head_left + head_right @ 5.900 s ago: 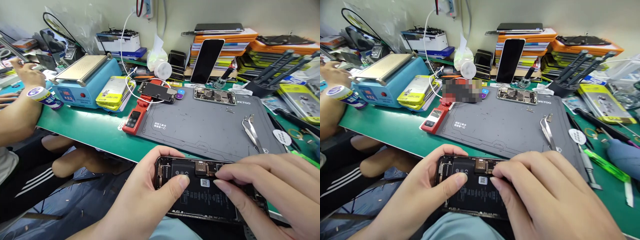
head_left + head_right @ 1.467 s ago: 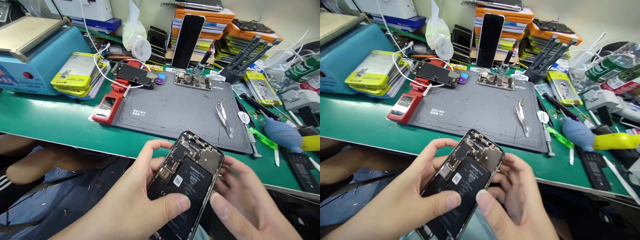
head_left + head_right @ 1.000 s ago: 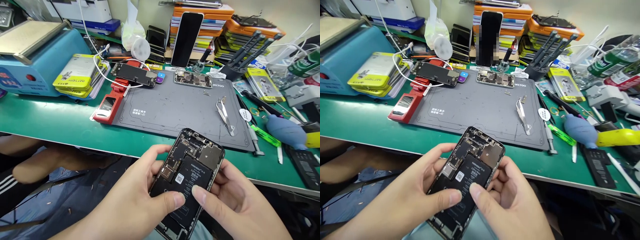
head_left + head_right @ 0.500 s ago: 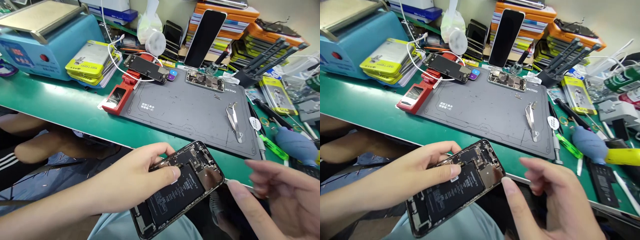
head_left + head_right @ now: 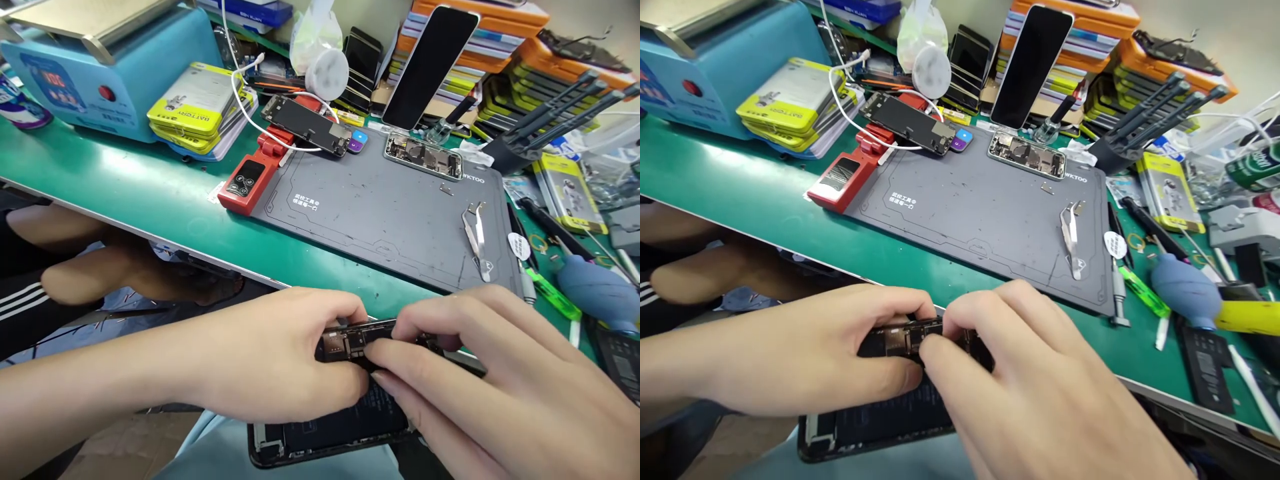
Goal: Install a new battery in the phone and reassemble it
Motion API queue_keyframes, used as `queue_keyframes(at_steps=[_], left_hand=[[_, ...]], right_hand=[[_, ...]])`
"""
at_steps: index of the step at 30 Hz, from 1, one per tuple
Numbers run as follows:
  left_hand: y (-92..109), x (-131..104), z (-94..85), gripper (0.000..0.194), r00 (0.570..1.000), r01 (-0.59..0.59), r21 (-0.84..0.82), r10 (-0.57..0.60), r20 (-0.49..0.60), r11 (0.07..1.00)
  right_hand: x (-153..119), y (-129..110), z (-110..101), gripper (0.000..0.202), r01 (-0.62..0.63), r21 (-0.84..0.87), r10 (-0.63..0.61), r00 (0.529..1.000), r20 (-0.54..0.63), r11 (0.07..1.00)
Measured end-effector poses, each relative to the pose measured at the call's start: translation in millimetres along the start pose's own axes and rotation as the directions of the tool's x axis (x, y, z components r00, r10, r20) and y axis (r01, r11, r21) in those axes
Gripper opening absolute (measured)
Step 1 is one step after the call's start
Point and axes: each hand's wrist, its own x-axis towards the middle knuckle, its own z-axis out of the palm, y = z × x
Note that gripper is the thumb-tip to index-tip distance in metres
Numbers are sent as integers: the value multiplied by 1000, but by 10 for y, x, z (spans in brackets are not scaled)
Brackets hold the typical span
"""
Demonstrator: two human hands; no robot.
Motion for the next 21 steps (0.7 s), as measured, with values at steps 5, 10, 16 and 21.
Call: queue_keyframes(at_steps=[5, 10, 16, 21], left_hand=[[-15, -6, -19, 15, 999, -1, -49, 3, 37, 999], [-15, -14, -15, 3, 999, -18, -69, 21, 38, 997], [-1, -22, -28, 11, 999, -4, -53, 6, 34, 999], [7, -32, -49, 14, 998, 19, -37, -16, 57, 999]], right_hand=[[79, -50, 34, 18, 67, -11, -67, 998, -12, 998], [96, -24, -24, 16, 197, -57, -194, 979, 57, 979], [140, 12, -116, 19, 332, -99, -317, 938, 142, 938], [136, 20, -161, 17, 340, -101, -322, 934, 155, 935]])
